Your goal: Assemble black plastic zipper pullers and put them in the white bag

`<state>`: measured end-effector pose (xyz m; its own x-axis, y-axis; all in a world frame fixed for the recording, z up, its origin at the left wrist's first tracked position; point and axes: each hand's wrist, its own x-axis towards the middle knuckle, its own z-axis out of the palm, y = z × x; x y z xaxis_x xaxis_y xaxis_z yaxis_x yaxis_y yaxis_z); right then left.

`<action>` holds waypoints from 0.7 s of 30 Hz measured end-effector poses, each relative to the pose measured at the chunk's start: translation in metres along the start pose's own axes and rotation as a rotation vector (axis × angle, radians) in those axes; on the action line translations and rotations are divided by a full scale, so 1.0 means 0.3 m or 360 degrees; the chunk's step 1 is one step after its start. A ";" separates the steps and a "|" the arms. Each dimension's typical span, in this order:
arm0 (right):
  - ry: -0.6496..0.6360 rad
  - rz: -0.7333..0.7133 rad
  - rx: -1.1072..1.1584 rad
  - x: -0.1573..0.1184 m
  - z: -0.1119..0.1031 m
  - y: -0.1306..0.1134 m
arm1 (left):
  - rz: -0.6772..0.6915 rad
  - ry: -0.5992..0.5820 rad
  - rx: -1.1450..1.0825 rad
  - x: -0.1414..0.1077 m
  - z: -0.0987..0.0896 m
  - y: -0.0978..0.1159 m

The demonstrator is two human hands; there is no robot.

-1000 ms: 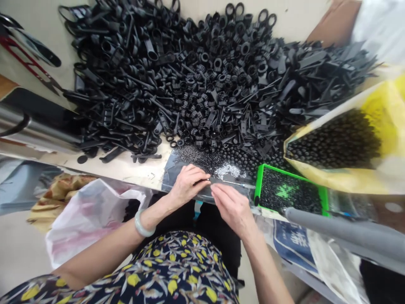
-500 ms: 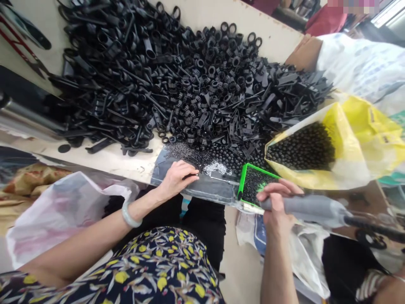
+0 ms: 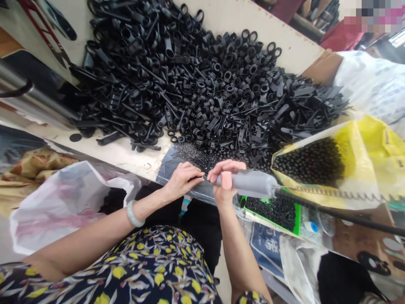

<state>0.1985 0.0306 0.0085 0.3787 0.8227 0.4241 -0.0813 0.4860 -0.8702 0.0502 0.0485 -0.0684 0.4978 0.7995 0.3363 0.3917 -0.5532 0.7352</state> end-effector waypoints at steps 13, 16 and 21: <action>-0.0078 0.0030 0.0040 0.006 0.014 0.032 | 0.0010 0.0048 0.0036 -0.003 0.011 0.003; -0.0074 0.0035 0.0059 0.003 0.017 0.028 | 0.0006 0.0042 0.0045 0.000 0.007 0.013; -0.0095 0.0043 0.0024 -0.002 0.024 0.023 | -0.0029 -0.0016 0.0054 0.003 -0.002 0.030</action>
<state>0.1913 0.0357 0.0039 0.3208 0.8514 0.4150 -0.1050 0.4674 -0.8778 0.0537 0.0445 -0.0611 0.4980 0.8072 0.3168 0.4269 -0.5462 0.7207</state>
